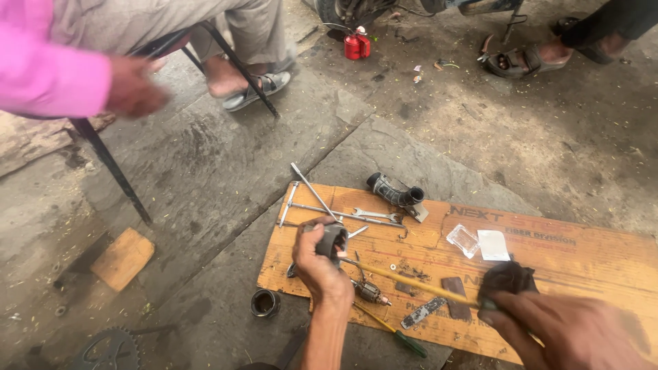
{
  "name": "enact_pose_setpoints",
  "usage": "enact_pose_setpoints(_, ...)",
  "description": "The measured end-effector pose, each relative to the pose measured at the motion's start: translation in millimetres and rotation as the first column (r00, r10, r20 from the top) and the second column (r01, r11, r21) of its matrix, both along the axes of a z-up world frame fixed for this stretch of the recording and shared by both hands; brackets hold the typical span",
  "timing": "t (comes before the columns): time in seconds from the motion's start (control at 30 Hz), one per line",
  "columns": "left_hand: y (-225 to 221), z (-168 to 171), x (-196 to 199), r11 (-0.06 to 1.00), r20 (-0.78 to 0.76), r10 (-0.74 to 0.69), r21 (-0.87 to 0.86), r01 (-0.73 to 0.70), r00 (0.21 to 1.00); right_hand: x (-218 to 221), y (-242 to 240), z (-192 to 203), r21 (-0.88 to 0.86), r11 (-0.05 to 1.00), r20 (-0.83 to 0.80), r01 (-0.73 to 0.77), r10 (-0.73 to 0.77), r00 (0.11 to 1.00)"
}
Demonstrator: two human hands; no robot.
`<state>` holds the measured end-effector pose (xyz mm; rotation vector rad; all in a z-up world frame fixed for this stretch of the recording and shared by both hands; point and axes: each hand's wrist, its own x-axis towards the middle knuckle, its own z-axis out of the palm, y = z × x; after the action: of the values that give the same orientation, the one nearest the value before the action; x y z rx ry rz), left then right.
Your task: The person sits on a chair with a starter motor housing on their lap and works on the armature inside it. They use a screwdriver to scrape and clean the internal copper windings and components, turning the housing over and picking at parts by hand, with wrenches and other tools laid out on a wooden board on the ground.
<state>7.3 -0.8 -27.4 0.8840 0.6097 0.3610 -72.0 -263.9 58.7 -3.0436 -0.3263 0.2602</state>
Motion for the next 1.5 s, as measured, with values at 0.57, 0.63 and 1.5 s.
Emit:
enact_pose_setpoints(0.57, 5.1, -3.3, 0.8, 0.997, 0.191, -0.052, -0.043, 0.061, 0.98, 12.8, -32.9, -58.2, 0.217, 0.915, -0.477, 0.341, -0.205, 0.855)
enact_pose_setpoints(0.63, 4.0, -2.2, -2.1, 0.994, 0.189, -0.074, -0.063, 0.088, 0.979, 13.9, -43.0, -65.6, 0.17, 0.837, -0.72, 0.52, -0.256, 0.646)
enact_pose_setpoints(1.5, 8.6, -14.2, 5.2, 0.991, 0.255, -0.045, -0.112, 0.076, 0.966, -21.7, -47.3, -83.9, 0.063, 0.91, 0.242, -0.41, 0.385, 0.891)
